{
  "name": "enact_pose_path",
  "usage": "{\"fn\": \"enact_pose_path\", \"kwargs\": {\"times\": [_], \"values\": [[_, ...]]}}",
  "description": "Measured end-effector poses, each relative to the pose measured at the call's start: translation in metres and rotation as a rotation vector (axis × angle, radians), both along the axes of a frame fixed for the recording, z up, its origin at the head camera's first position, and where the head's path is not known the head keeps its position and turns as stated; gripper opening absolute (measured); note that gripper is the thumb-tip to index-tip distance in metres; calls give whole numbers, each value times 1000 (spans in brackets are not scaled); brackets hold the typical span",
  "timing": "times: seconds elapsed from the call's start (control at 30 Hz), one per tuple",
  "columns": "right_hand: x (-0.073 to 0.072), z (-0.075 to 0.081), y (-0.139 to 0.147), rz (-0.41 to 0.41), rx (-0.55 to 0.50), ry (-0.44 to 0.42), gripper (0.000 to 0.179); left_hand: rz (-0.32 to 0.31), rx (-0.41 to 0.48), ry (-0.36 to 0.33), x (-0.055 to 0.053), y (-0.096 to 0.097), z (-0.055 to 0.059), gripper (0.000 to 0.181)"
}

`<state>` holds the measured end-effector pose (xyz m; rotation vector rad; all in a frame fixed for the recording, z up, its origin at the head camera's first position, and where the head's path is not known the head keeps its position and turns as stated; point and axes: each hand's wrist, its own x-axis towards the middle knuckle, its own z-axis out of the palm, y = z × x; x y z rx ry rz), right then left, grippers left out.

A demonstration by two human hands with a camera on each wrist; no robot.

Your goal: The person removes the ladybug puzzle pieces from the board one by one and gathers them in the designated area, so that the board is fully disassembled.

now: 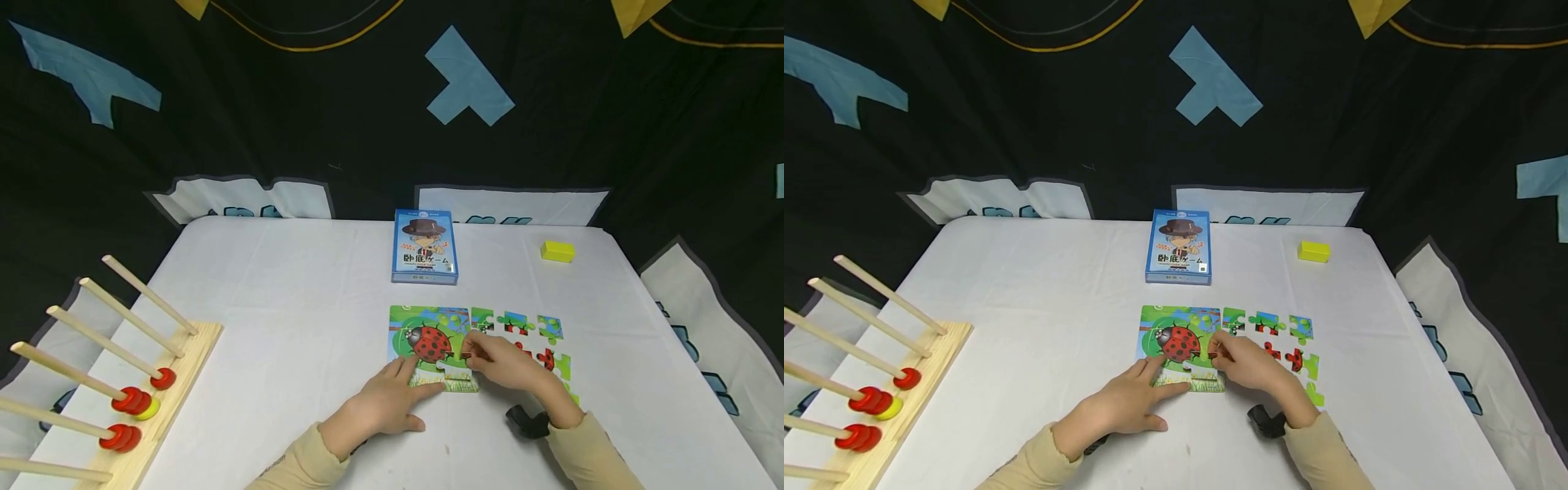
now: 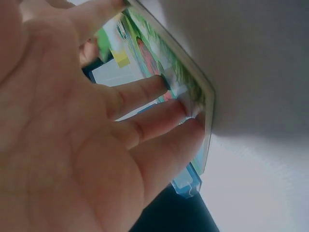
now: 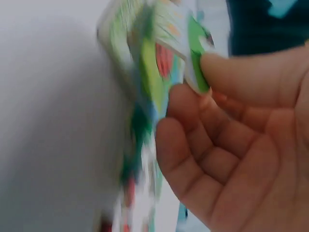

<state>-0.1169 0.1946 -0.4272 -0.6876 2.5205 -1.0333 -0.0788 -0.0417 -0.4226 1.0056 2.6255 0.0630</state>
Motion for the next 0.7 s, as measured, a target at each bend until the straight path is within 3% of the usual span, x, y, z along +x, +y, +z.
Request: {"fn": "enact_pose_path", "kwargs": {"times": [0.37, 0.7], "values": [[26, 3, 78, -29, 2, -188, 6, 15, 22, -2, 2, -1, 2, 61], [28, 7, 89, -55, 71, -171, 7, -5, 32, 12, 2, 0, 4, 61]]}}
